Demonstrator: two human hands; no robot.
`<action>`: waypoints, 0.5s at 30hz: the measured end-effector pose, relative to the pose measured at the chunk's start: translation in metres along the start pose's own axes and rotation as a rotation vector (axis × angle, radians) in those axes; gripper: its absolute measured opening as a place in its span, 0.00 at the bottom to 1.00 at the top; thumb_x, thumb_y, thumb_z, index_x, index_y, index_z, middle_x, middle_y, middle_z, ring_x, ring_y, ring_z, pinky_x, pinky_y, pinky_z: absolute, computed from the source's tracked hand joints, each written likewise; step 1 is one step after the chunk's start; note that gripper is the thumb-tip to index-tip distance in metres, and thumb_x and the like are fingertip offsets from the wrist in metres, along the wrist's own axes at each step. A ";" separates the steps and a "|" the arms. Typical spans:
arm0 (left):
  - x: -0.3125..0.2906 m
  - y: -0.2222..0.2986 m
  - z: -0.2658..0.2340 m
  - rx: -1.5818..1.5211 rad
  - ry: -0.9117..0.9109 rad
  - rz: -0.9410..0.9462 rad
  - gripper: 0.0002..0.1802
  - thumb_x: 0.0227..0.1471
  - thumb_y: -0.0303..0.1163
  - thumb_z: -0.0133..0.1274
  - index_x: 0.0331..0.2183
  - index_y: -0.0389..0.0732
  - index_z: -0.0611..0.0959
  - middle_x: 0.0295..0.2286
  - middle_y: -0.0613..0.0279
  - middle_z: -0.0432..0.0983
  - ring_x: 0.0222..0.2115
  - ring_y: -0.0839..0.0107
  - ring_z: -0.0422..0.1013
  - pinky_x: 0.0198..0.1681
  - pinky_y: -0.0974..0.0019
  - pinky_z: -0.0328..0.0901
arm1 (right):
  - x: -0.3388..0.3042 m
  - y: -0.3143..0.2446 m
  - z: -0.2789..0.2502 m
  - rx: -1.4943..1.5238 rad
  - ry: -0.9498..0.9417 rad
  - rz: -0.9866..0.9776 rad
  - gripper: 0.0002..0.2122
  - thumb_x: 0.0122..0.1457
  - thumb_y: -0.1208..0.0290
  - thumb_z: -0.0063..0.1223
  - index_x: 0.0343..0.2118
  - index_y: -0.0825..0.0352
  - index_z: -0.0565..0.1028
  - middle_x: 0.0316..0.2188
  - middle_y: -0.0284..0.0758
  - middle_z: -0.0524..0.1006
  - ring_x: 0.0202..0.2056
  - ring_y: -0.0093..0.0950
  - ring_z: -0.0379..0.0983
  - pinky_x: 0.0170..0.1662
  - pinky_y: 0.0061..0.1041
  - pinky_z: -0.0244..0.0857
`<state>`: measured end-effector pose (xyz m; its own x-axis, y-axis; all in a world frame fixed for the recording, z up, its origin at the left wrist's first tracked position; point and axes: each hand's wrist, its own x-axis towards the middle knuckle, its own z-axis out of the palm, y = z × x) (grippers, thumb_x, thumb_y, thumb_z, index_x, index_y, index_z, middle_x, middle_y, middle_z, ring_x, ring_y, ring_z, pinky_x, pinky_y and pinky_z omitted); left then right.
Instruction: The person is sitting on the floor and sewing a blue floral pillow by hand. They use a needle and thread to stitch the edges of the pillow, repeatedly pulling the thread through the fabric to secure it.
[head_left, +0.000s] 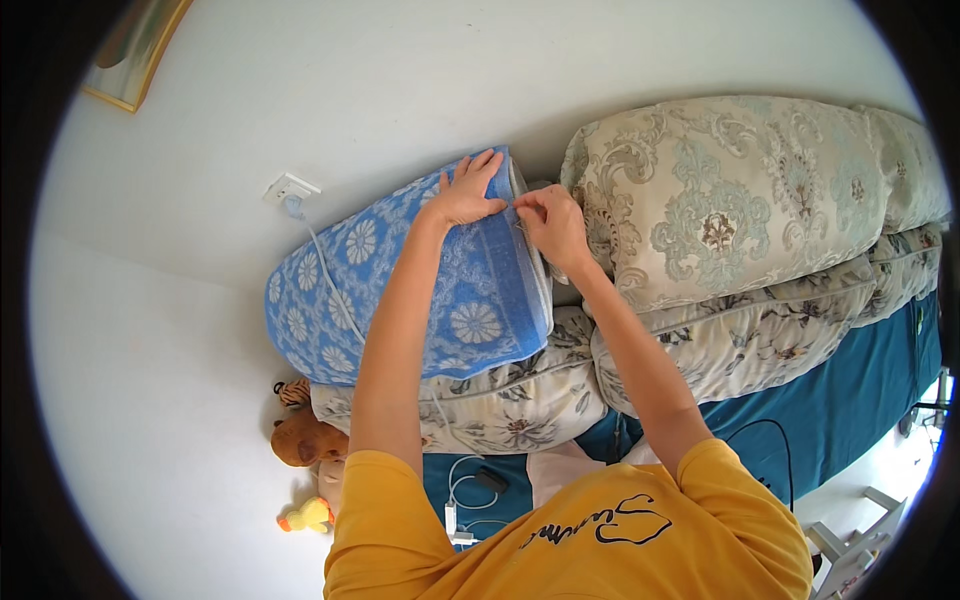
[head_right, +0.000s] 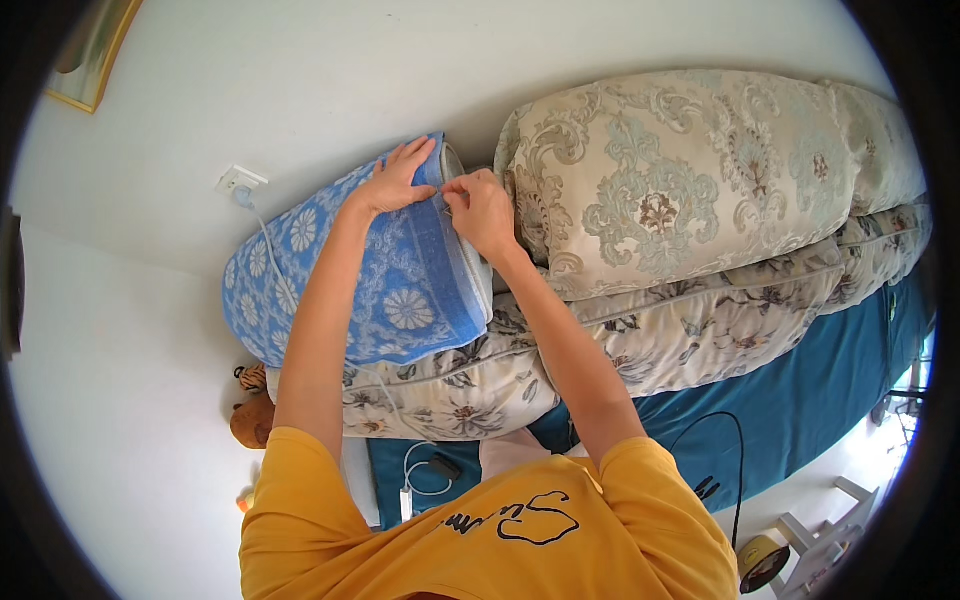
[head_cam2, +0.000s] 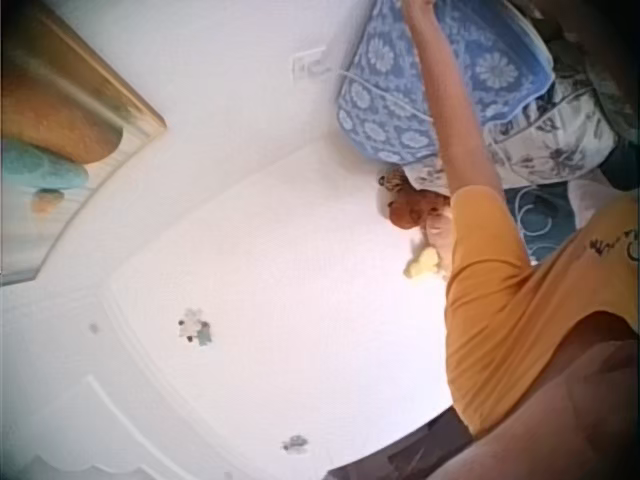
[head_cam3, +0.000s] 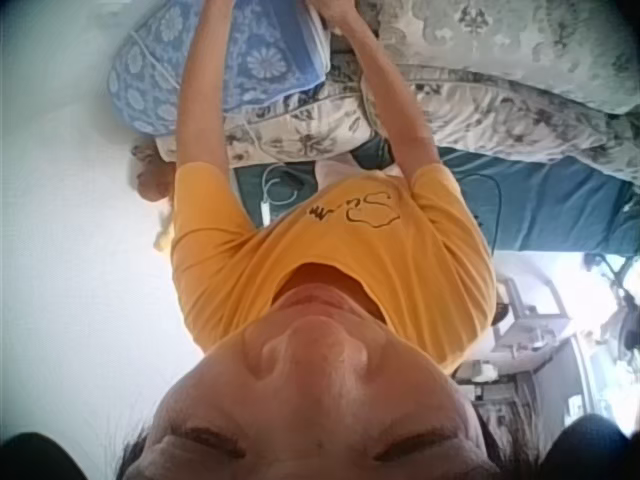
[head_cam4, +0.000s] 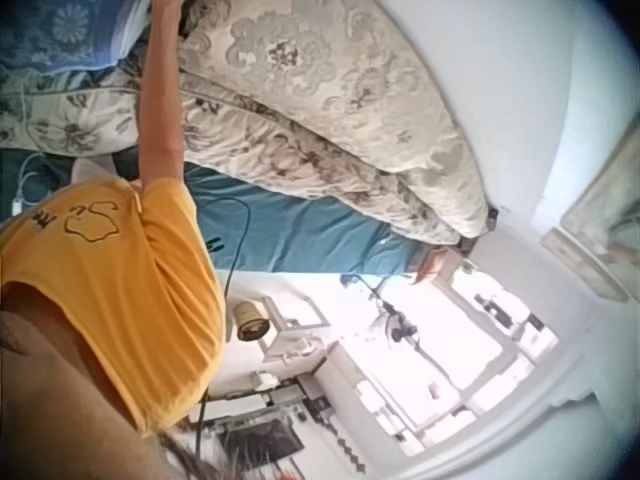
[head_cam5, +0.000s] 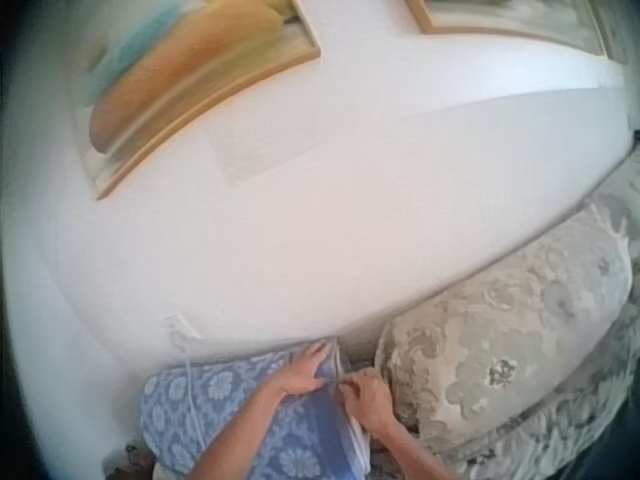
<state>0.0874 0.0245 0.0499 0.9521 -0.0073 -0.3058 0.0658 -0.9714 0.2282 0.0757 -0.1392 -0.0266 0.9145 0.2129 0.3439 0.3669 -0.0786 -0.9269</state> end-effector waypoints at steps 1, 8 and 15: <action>0.001 0.000 0.000 -0.006 0.002 0.001 0.48 0.43 0.41 0.56 0.61 0.48 0.49 0.62 0.62 0.37 0.62 0.56 0.31 0.60 0.42 0.28 | 0.008 0.001 0.001 -0.043 0.039 -0.029 0.03 0.48 0.74 0.55 0.24 0.67 0.78 0.25 0.41 0.74 0.25 0.33 0.72 0.30 0.30 0.65; 0.005 -0.004 0.004 -0.047 0.014 -0.014 0.46 0.45 0.44 0.54 0.61 0.51 0.50 0.62 0.64 0.36 0.62 0.60 0.29 0.61 0.43 0.27 | 0.038 0.007 0.004 -0.021 -0.198 0.162 0.07 0.44 0.72 0.57 0.19 0.71 0.78 0.13 0.42 0.74 0.16 0.32 0.71 0.23 0.28 0.65; 0.005 0.000 0.001 -0.134 -0.005 -0.051 0.41 0.49 0.40 0.50 0.61 0.54 0.50 0.62 0.67 0.35 0.63 0.64 0.27 0.61 0.46 0.22 | 0.076 0.009 -0.001 -0.120 -0.590 0.318 0.09 0.39 0.71 0.57 0.11 0.71 0.73 0.09 0.39 0.70 0.11 0.31 0.67 0.19 0.29 0.63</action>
<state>0.0923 0.0247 0.0475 0.9451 0.0402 -0.3243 0.1541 -0.9300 0.3338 0.1483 -0.1246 -0.0082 0.7479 0.6541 -0.1134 0.1432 -0.3258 -0.9345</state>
